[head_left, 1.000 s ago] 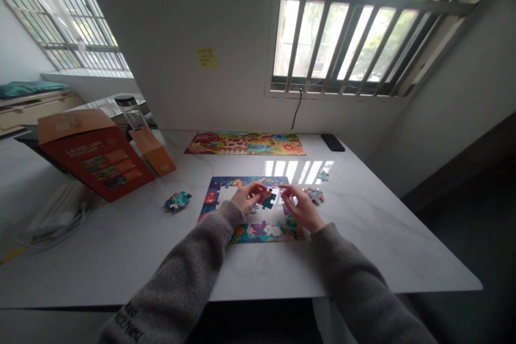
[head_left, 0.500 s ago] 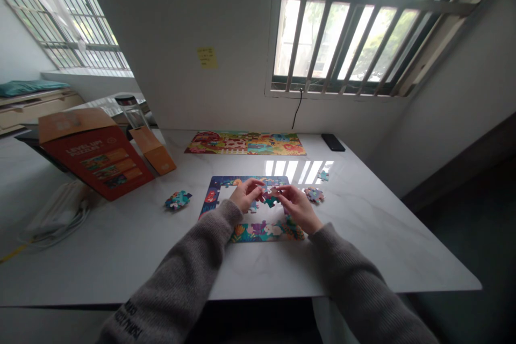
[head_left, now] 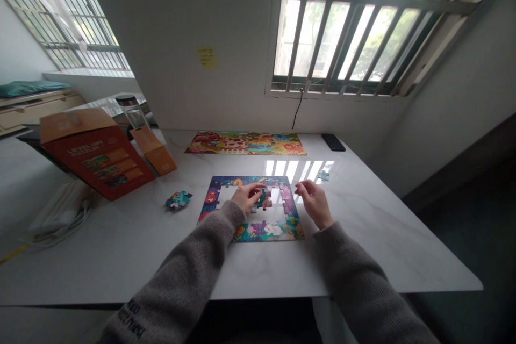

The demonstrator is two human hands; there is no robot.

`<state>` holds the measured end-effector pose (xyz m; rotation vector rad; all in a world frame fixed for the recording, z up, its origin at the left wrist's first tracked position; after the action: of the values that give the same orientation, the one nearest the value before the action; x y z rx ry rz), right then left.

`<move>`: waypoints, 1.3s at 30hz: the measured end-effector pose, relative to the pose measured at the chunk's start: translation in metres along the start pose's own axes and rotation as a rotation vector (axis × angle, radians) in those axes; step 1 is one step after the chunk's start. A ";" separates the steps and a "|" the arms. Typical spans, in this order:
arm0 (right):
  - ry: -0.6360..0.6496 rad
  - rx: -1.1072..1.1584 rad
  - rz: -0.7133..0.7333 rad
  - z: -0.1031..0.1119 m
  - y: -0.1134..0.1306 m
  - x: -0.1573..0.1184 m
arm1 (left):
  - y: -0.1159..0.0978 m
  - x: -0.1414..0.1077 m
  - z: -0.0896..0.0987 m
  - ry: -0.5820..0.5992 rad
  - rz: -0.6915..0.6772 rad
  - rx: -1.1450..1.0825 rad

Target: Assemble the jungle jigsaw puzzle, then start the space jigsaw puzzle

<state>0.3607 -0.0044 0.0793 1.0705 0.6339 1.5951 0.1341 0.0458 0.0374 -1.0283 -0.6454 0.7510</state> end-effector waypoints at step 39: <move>0.202 -0.402 0.164 -0.033 0.002 0.001 | 0.012 0.050 -0.005 0.029 0.147 -0.098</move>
<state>0.3304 0.0002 0.0666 0.6824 0.3391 1.8913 0.1643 0.0872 0.0309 -1.1834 -0.5911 0.8374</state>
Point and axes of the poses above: each hand's wrist, its own x-axis towards the middle knuckle, its own z-axis out of the back of the hand, y = z × x, the point moved 10 cm from there along x, towards the middle knuckle, and after that the axes turned 14 degrees about y, right-handed, at the moved point
